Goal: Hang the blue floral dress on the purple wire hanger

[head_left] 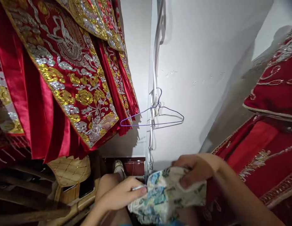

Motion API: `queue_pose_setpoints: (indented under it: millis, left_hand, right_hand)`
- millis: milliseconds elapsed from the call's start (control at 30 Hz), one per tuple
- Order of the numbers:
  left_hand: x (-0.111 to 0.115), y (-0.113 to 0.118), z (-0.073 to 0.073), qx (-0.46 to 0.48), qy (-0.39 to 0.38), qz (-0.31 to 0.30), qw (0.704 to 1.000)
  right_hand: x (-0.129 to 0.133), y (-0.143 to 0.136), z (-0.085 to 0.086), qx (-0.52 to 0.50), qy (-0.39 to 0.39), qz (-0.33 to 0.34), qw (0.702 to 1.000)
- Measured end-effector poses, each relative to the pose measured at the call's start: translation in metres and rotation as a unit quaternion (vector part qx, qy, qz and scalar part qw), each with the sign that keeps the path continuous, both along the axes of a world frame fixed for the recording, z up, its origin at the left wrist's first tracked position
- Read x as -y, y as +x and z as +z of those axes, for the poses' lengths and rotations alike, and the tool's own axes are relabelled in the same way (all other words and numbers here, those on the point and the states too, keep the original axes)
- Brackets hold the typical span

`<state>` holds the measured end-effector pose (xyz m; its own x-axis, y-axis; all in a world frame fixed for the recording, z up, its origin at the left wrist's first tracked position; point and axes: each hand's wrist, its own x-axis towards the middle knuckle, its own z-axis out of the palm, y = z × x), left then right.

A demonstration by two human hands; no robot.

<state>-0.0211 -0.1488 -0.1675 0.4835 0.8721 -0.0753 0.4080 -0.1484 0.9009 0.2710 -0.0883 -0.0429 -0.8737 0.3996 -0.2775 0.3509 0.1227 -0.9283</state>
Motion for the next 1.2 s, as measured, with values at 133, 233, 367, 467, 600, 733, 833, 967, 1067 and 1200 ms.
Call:
queue_pose_setpoints:
  millis: [133, 233, 367, 467, 600, 733, 833, 967, 1067, 1200]
  left_hand:
    - [-0.005, -0.047, 0.01, -0.075, 0.153, 0.109, 0.979]
    - [-0.012, -0.067, 0.027, -0.043, 0.205, 0.179, 0.961]
    - [-0.015, -0.075, 0.059, -0.188, 0.202, 0.188, 0.943]
    - [-0.017, -0.077, 0.077, -0.344, 0.209, 0.175, 0.898]
    - [-0.023, -0.077, 0.081, -0.414, 0.182, 0.206, 0.868]
    - [-0.031, -0.069, 0.078, -0.316, 0.167, 0.249, 0.9]
    - [-0.041, -0.061, 0.081, -0.173, 0.222, 0.268, 0.921]
    - [-0.061, -0.054, 0.09, -0.024, 0.242, 0.31, 0.919]
    - [-0.078, -0.048, 0.1, 0.059, 0.219, 0.312, 0.923]
    - [-0.104, -0.034, 0.12, 0.141, 0.232, 0.328, 0.905]
  right_hand:
    - [-0.034, 0.002, -0.001, -0.014, 0.224, -0.166, 0.96]
    - [-0.066, -0.016, -0.023, -0.067, 0.356, -0.305, 0.881]
    - [-0.099, -0.047, -0.055, -0.096, 0.37, -0.361, 0.851]
    - [-0.113, -0.057, -0.07, -0.093, 0.339, -0.349, 0.868]
    - [-0.107, -0.042, -0.072, -0.082, 0.35, -0.372, 0.856]
    - [-0.082, -0.016, -0.064, -0.043, 0.33, -0.431, 0.839]
    - [-0.065, -0.002, -0.058, -0.04, 0.313, -0.449, 0.836]
    - [-0.05, 0.01, -0.055, -0.096, 0.305, -0.442, 0.838]
    - [-0.042, 0.013, -0.055, -0.111, 0.301, -0.441, 0.838]
    - [-0.036, 0.005, -0.054, -0.15, 0.294, -0.408, 0.851]
